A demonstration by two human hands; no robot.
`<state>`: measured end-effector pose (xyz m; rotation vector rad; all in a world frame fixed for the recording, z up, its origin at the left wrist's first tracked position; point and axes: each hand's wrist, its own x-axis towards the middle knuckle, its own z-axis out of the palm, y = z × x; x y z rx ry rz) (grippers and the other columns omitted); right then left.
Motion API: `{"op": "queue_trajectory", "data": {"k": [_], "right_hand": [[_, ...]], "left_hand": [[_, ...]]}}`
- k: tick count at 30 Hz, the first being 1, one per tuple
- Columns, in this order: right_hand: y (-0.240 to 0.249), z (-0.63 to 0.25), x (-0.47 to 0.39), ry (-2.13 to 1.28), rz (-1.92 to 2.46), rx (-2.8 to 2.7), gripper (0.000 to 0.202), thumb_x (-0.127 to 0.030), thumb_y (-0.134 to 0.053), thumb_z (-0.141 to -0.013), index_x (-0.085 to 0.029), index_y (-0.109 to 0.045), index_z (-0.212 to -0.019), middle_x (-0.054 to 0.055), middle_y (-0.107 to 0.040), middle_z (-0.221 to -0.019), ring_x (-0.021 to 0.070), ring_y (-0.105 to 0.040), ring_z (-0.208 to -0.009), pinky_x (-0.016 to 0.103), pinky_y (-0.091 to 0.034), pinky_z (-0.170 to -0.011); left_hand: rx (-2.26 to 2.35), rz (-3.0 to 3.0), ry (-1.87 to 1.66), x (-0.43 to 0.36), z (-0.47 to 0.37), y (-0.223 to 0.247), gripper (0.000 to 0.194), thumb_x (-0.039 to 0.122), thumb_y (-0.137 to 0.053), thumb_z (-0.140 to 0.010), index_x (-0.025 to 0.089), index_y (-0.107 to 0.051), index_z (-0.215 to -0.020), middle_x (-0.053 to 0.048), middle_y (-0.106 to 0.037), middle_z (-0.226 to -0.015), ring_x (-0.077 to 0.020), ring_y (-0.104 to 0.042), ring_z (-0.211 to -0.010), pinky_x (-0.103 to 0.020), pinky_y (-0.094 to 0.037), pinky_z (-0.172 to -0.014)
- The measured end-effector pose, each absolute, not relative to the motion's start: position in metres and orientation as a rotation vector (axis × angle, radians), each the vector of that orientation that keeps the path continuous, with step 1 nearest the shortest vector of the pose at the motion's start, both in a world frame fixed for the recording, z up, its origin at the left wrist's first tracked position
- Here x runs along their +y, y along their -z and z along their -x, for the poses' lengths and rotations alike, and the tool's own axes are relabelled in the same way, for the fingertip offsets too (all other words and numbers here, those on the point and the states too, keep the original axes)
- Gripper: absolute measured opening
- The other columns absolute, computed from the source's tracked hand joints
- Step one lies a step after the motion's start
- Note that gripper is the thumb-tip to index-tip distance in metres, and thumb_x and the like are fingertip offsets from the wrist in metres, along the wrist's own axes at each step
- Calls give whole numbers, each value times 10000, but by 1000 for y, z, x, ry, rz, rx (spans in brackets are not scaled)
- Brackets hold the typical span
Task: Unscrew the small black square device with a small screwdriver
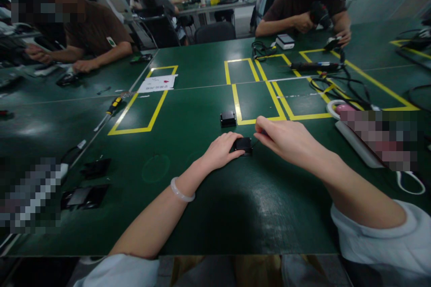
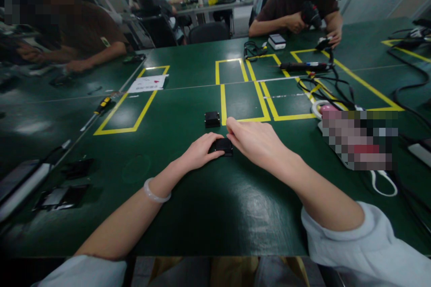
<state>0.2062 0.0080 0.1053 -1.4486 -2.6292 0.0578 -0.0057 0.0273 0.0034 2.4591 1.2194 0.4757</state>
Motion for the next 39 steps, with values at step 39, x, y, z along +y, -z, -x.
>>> {"op": "queue_trajectory", "data": {"k": [39], "right_hand": [[-102,-205,8,-99,1456,-2606,184,-294,-364,-929,-194,-455,-1053,18,-636,-750,177,-580,-613,258,-238,-503]], "left_hand": [[1211,-2466,-489,27,5,-3,372,405,-588,-876,208,-496,-1177,-69,-592,-1096,-244,-569,-1006,-384,-468,-866]]}}
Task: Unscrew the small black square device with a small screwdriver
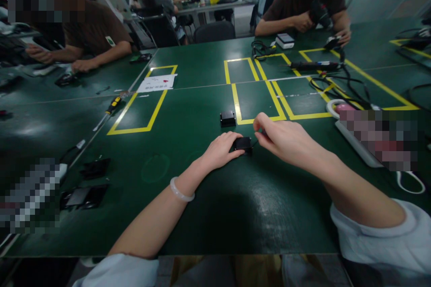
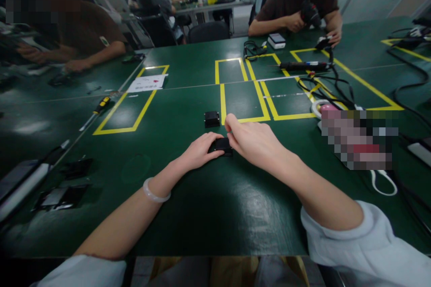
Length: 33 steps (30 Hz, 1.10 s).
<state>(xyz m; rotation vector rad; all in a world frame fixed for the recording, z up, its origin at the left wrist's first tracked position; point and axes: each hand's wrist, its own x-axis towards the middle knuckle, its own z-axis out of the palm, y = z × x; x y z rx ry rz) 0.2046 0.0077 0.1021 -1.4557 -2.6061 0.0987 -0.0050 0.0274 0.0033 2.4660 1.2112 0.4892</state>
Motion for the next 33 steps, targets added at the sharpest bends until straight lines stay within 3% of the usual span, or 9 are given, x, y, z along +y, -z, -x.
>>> {"op": "queue_trajectory", "data": {"k": [5,10,19,28,33], "right_hand": [[-104,-203,5,-113,1467,-2588,173,-306,-393,-920,-199,-451,-1042,22,-643,-787,185,-596,-655,260,-244,-511],[-105,-201,5,-111,1499,-2602,252,-424,-357,-956,-206,-477,-991,23,-648,-760,189,-594,-650,262,-235,-508],[-101,-205,7,-78,1449,-2603,154,-293,-372,-936,-194,-457,-1019,21,-635,-768,168,-574,-621,253,-250,-504],[-104,-202,5,-81,1492,-2601,235,-415,-369,-956,-202,-459,-997,15,-638,-746,186,-594,-637,261,-233,-501],[-102,-203,7,-67,1471,-2608,169,-299,-363,-944,-192,-455,-1038,21,-640,-770,177,-591,-632,260,-244,-503]], "left_hand": [[1222,-2468,-478,28,5,-2,372,412,-592,-872,209,-501,-1170,-67,-589,-1094,-247,-566,-1006,-386,-469,-864],[1217,-2459,-483,27,5,-3,363,406,-590,-874,215,-506,-1170,-64,-590,-1089,-243,-568,-1001,-395,-465,-879],[1220,-2457,-490,28,5,-3,380,421,-591,-873,207,-496,-1172,-67,-591,-1095,-243,-568,-1005,-389,-470,-866],[1213,-2473,-485,28,6,-2,366,407,-590,-876,213,-501,-1173,-60,-590,-1084,-241,-567,-998,-389,-471,-868],[1217,-2475,-486,28,6,-2,368,416,-585,-877,210,-500,-1171,-66,-590,-1091,-244,-568,-1001,-389,-473,-864]]}}
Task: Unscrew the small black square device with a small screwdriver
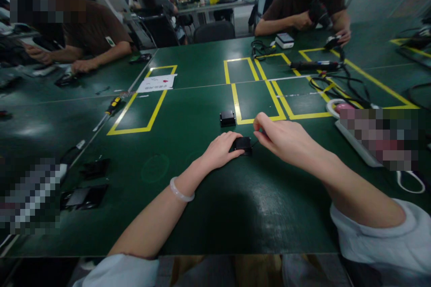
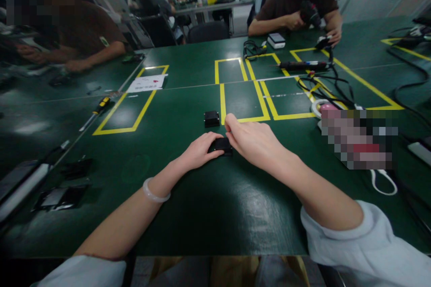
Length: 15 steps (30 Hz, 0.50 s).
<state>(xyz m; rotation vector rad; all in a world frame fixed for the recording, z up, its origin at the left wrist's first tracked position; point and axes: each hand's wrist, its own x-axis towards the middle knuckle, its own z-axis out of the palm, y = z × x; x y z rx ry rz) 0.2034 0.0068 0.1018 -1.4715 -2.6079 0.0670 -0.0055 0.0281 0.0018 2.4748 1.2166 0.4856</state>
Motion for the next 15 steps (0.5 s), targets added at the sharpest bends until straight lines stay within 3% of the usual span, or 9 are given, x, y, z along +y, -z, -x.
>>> {"op": "queue_trajectory", "data": {"k": [6,11,15], "right_hand": [[-103,-204,7,-90,1447,-2597,170,-295,-386,-923,-193,-452,-1042,20,-638,-773,172,-579,-627,262,-254,-511],[-105,-202,6,-95,1504,-2602,224,-392,-374,-948,-199,-465,-1019,24,-650,-764,180,-587,-634,260,-237,-506],[-105,-203,6,-77,1507,-2622,185,-322,-354,-952,-198,-470,-1024,20,-646,-753,174,-582,-615,257,-233,-501]], "left_hand": [[1212,-2473,-495,28,5,-2,366,419,-585,-876,201,-505,-1159,-71,-592,-1091,-243,-570,-998,-386,-474,-856],[1204,-2465,-489,28,6,-3,374,415,-584,-878,212,-502,-1181,-69,-591,-1103,-245,-569,-1014,-393,-467,-878],[1211,-2457,-487,28,6,-3,379,430,-578,-879,209,-501,-1178,-70,-594,-1102,-247,-570,-1009,-390,-469,-865]]}}
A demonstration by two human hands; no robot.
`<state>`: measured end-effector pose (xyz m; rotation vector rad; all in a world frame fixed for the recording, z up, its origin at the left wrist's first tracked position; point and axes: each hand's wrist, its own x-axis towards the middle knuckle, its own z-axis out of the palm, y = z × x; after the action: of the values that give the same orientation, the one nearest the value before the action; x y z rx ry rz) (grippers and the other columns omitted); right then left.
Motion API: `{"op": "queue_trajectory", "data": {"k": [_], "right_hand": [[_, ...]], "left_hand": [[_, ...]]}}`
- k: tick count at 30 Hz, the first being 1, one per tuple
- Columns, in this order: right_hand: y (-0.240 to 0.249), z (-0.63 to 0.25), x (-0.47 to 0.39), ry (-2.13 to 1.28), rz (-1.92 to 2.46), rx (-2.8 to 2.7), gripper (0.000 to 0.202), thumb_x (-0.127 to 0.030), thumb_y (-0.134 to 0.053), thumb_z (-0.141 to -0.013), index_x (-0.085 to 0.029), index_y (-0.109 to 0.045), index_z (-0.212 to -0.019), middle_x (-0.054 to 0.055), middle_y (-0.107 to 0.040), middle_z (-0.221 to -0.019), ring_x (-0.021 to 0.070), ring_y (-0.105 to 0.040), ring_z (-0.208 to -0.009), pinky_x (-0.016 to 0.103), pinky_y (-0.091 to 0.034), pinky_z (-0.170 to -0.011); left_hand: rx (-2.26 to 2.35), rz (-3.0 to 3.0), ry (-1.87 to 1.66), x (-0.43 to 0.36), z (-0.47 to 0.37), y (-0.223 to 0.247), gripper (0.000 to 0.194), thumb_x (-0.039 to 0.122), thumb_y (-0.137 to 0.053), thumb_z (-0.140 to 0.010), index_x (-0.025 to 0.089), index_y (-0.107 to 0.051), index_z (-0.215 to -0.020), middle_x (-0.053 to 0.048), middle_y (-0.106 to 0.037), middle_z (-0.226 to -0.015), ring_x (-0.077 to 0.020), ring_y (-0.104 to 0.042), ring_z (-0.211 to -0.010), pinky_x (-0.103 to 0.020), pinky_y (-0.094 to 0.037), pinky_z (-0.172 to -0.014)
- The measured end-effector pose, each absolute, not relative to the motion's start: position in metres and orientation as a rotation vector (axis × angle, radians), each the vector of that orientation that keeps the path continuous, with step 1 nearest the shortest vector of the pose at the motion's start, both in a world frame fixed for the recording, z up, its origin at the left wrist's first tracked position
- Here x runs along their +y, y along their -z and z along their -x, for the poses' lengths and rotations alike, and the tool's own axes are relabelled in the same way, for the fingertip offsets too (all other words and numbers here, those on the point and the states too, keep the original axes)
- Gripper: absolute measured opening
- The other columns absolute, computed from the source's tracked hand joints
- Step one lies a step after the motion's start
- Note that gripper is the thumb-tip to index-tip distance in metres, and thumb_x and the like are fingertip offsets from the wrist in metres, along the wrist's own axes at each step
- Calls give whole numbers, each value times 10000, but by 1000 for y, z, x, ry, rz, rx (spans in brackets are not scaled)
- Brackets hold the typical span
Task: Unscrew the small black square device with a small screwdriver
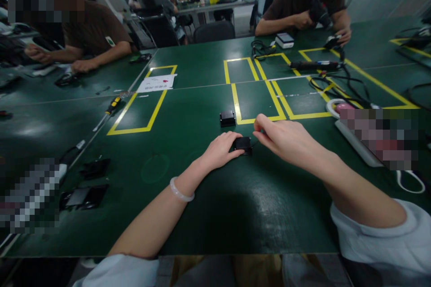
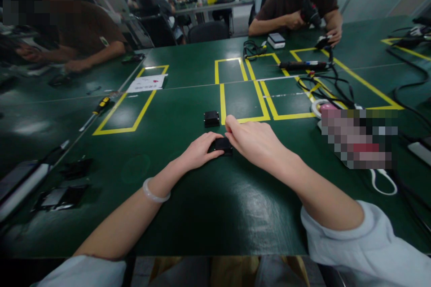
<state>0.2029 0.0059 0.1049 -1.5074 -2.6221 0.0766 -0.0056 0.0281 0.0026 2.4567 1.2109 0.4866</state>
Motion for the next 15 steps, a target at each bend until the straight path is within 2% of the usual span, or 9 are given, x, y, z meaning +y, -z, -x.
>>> {"op": "queue_trajectory", "data": {"k": [8,15], "right_hand": [[-106,-205,6,-99,1460,-2607,178,-286,-372,-920,-190,-458,-1043,30,-641,-780,171,-570,-622,260,-249,-508],[-106,-203,5,-95,1507,-2602,245,-408,-360,-948,-198,-468,-1013,30,-649,-758,190,-592,-641,265,-241,-511]], "left_hand": [[1217,-2461,-487,27,5,-4,368,418,-582,-878,208,-497,-1168,-69,-591,-1097,-243,-571,-1004,-388,-471,-862],[1211,-2464,-487,28,5,-3,380,414,-588,-875,209,-507,-1184,-63,-591,-1093,-236,-570,-1006,-390,-468,-880]]}}
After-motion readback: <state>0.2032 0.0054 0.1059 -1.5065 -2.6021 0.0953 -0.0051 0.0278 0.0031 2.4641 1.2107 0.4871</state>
